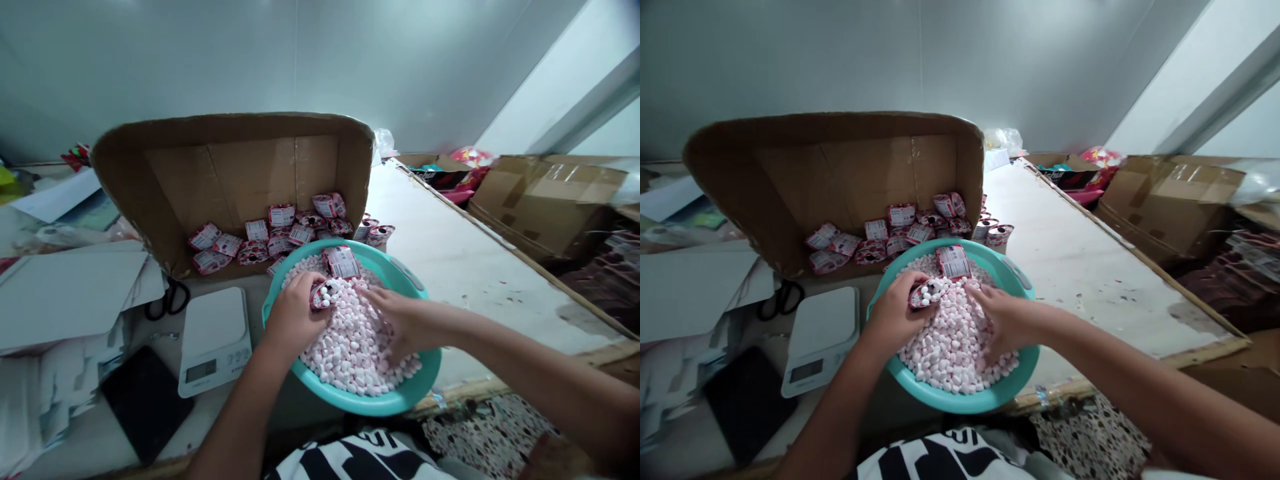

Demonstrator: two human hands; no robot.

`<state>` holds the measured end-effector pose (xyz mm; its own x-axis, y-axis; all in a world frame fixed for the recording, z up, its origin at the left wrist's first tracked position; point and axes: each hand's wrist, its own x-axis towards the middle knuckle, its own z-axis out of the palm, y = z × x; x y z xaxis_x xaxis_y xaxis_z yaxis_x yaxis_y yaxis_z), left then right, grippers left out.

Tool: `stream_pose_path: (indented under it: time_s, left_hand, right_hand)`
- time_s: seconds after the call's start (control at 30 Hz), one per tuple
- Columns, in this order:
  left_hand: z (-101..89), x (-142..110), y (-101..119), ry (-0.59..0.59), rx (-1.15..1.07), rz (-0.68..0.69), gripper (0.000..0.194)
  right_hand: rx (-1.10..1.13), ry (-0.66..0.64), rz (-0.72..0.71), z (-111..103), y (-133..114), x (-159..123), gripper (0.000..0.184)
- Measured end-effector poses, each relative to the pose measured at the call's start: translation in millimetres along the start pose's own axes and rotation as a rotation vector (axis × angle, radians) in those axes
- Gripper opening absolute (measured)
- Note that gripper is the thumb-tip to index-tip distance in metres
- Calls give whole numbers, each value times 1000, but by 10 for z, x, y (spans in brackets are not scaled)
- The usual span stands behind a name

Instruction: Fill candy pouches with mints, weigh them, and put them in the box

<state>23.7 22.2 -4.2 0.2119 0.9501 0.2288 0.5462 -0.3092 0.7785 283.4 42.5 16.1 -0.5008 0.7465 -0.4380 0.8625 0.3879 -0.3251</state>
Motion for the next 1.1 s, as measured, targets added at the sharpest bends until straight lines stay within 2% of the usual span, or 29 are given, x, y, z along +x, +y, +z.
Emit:
stream_pose_path:
  time_s: [0.1,0.2,0.3,0.4,0.47,0.63,0.8,1.0,1.1]
  left_hand:
    - [1,-6,1,10,15,-15,35]
    - [8,-11,0,13,42,-12,34]
    - [13,-10,-5,10,46,-1,34]
    - [15,-13,-5,7,50,7,34]
    - [15,-18,-2,7,67,9,35]
    - [24,-18,5,13,84,-12,33]
    - [24,-6,-7,23,62,-23,34]
    - [17,-14,14,16,68,-29,35]
    - [32,-13,1,25,60,-2,35]
  right_hand:
    - [76,30,1,246,9,15,142]
    - [93,88,28,305,-91,-28,126]
    - [106,135,109,300,-190,-54,101]
    - [94,146,181,280,-249,-18,67]
    - [88,141,178,258,-257,36,47]
    - [242,106,121,222,-196,214,8]
    - [218,159,138,128,-197,250,13]
    - [114,369,31,-344,-489,84,14]
    - [94,412,-45,-513,-676,109,13]
